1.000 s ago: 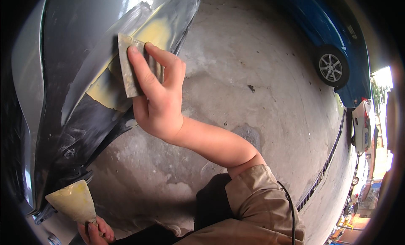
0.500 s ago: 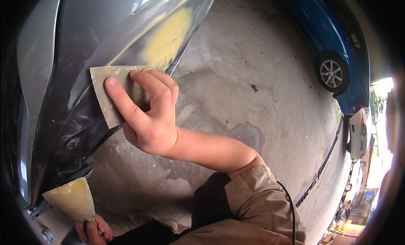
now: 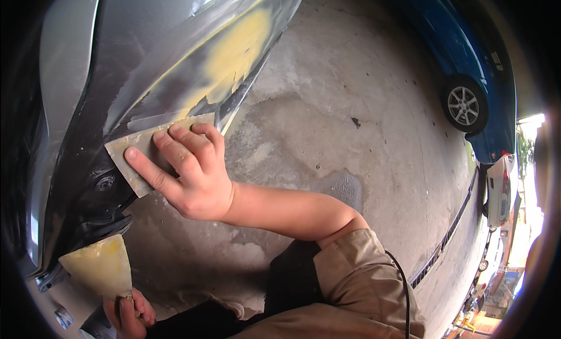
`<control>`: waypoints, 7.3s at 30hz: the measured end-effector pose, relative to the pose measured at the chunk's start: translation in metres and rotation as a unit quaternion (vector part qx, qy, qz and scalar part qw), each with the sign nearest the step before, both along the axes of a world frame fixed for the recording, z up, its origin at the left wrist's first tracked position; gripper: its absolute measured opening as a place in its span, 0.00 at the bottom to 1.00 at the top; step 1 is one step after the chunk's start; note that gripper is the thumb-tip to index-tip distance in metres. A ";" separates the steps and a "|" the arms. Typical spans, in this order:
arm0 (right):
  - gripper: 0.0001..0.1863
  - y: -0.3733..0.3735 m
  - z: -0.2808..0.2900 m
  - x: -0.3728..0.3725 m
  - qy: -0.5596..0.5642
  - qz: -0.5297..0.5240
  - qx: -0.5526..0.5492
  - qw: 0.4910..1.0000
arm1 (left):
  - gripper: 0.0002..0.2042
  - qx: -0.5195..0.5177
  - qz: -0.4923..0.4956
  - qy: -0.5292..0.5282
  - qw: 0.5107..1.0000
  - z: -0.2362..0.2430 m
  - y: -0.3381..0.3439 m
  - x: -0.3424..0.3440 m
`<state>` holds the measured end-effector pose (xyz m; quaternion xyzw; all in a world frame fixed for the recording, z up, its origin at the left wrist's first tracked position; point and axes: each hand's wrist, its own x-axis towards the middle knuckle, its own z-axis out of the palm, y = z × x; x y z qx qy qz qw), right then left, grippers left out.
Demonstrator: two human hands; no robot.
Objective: The person applies a yellow body filler to a damaged area on a car's rear bumper using a putty knife. They repeatedly spread and smooth the filler across the surface, occasionally adding more material from a second putty knife held in the other hand.
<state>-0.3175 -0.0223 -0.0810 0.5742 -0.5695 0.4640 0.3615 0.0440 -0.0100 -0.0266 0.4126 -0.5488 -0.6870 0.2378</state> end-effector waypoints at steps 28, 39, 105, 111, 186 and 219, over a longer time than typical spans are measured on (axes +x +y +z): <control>0.33 0.097 0.062 -0.077 -0.214 0.510 0.426 0.716 | 0.07 -0.057 -0.157 0.052 0.985 0.033 0.007 -0.079; 0.28 0.052 0.058 -0.187 -0.212 0.050 -0.032 0.975 | 0.17 -0.003 -0.047 0.049 0.998 0.006 -0.004 -0.046; 0.41 0.010 -0.048 -0.004 -0.205 0.044 0.034 0.977 | 0.19 0.015 0.043 -0.036 0.998 -0.010 -0.005 0.022; 0.40 0.006 -0.057 0.004 -0.171 0.052 0.025 0.984 | 0.20 0.020 0.003 -0.010 1.000 -0.011 -0.008 0.020; 0.37 0.003 0.057 -0.159 -0.250 0.067 -0.013 0.966 | 0.12 0.007 -0.104 -0.003 0.995 0.001 -0.002 -0.049; 0.33 0.089 0.019 -0.002 -0.693 0.582 0.348 0.243 | 0.18 0.163 -0.287 0.167 0.929 0.033 -0.002 -0.117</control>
